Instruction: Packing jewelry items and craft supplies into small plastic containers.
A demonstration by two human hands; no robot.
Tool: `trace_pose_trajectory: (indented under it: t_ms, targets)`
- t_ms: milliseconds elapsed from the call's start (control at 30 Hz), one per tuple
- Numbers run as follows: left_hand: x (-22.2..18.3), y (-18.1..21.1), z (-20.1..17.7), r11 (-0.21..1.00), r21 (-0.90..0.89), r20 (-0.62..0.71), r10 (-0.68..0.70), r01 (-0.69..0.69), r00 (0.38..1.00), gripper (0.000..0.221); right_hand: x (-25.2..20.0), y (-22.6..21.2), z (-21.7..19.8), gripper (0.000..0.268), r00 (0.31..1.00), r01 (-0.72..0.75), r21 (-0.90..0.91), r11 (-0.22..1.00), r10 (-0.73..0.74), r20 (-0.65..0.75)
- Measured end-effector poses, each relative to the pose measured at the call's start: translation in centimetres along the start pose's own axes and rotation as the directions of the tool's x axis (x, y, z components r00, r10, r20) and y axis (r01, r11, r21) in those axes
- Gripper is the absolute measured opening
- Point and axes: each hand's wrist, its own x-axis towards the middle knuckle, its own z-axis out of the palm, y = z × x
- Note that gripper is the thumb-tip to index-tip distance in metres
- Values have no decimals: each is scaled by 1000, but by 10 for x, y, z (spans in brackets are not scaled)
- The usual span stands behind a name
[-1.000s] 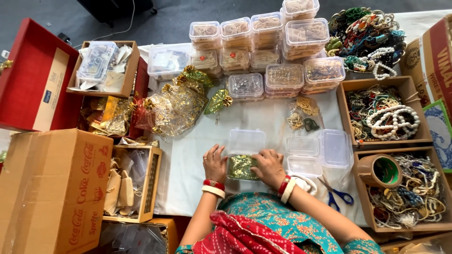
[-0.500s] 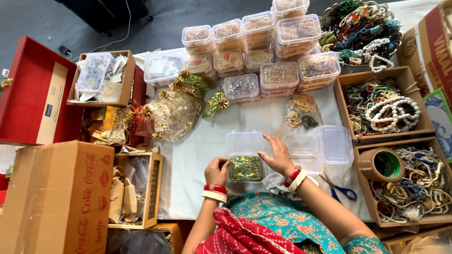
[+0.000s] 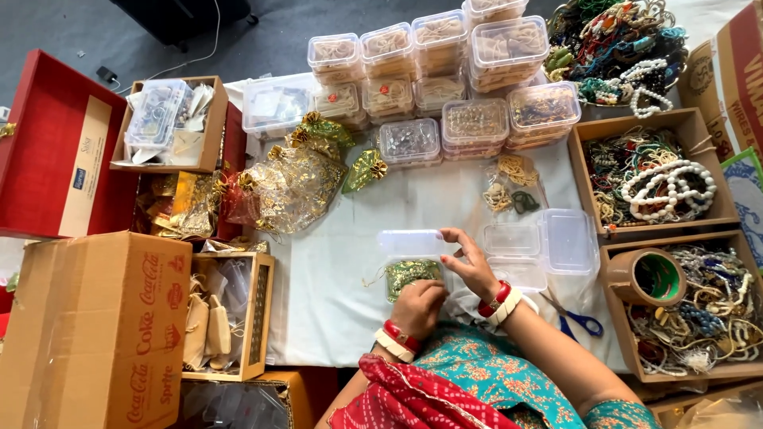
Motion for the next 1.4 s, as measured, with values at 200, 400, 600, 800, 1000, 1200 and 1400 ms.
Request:
trace_pose_trajectory:
  t_ms: [200,400,600,800,1000,1200,1400]
  targets:
    - [-26,-58,-26,823,351,-444,-274,447,853,31,-8,-4,-4,54,999,9,-105,994,-5,34]
    - [-31,-70,-49,656,511,-226,-520,555,824,31,-4,-6,-2,56,1000,6,-142,990,-3,19]
    - [-52,-96,-12,805,411,-249,-351,427,902,10,-6,-1,-1,55,999,18,-232,973,-10,33]
    - [-32,-50,7,883,364,-151,-259,297,954,11,-10,-13,1,55,997,49,-260,964,-33,67]
    - [-37,-49,10,886,412,-153,-162,212,975,29,-21,-22,-2,54,987,131,-284,950,-99,127]
    - [-41,-38,-7,888,457,-57,-19,43,998,31,-28,-26,-4,52,925,374,-369,851,-316,210]
    - [-78,-60,-26,908,381,93,149,-174,984,32,-41,-33,-6,54,880,461,-498,734,-303,367]
